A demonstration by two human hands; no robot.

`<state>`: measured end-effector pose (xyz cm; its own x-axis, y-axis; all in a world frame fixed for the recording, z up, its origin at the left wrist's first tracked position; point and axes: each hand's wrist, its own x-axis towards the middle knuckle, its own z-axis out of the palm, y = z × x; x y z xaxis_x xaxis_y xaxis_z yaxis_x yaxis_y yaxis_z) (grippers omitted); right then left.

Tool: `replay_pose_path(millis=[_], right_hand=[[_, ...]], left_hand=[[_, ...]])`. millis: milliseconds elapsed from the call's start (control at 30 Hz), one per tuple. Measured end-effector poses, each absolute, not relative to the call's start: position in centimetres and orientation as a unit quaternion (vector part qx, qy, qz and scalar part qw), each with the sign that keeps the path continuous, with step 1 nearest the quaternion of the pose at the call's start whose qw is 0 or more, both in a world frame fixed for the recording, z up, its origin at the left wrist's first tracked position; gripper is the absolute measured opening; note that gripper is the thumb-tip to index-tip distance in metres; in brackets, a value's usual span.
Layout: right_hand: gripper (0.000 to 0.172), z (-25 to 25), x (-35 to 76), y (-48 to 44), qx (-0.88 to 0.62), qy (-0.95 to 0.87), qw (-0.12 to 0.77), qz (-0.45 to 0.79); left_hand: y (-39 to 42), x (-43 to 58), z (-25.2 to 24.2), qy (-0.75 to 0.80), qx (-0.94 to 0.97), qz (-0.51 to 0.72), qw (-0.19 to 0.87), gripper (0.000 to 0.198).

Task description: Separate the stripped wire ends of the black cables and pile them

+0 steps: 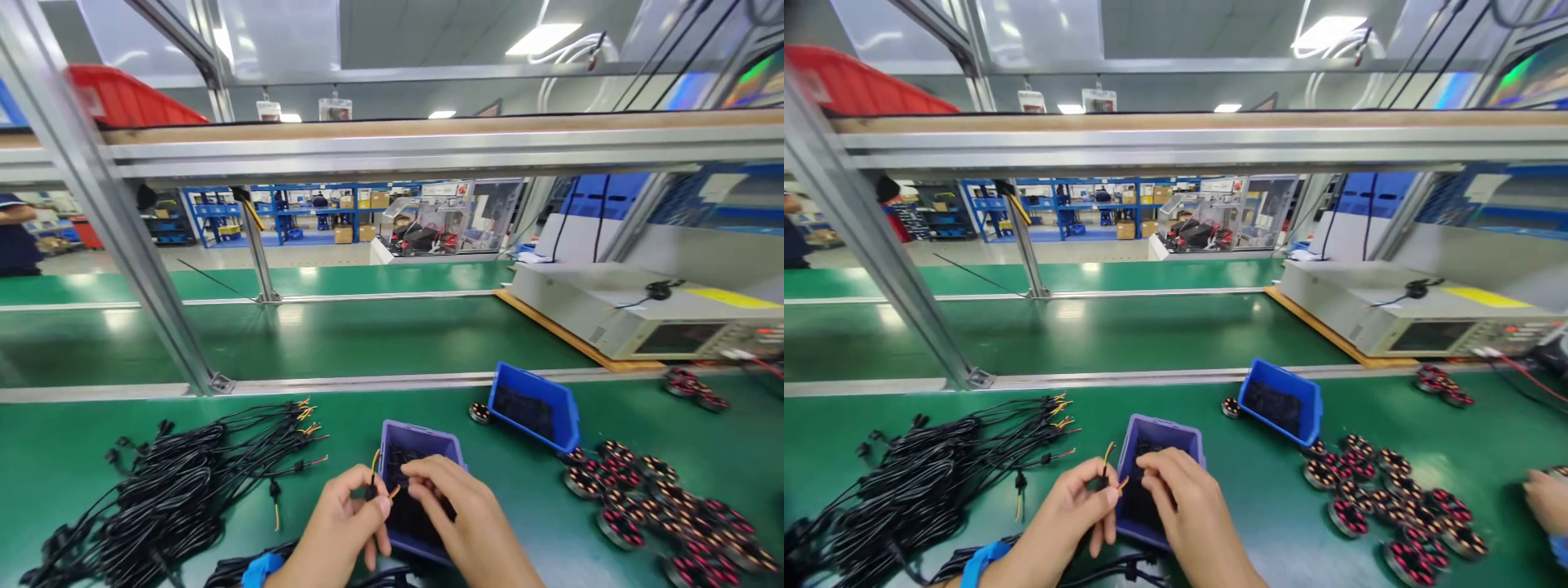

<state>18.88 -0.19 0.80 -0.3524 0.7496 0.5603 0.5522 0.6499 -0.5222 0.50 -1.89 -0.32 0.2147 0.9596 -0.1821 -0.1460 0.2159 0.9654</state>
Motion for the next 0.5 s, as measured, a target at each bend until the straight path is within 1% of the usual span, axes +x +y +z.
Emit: replay_pose_path(millis=[133,200,333,500], right_hand=[[0.02,1.7,18.1,-1.2,-0.379,-0.797,0.422,0.209],[0.019,1.8,18.1,-1.5,-0.37,-0.786,0.438,0.23],[0.018,2.0,18.6,-1.7,-0.377,-0.769,0.468,0.216],[0.018,2.8,18.7,-1.9,-0.365,-0.776,0.476,0.195]], left_hand=[[-2.1,0.3,0.2,0.452,0.467,0.422,0.633,0.035],[-2.1,0.2,0.5,0.448,0.474,0.431,0.624,0.027],[-2.0,0.2,0.5,0.447,0.486,0.454,0.598,0.018],[-1.9,0.0,-0.1,0.445,0.494,0.467,0.583,0.011]])
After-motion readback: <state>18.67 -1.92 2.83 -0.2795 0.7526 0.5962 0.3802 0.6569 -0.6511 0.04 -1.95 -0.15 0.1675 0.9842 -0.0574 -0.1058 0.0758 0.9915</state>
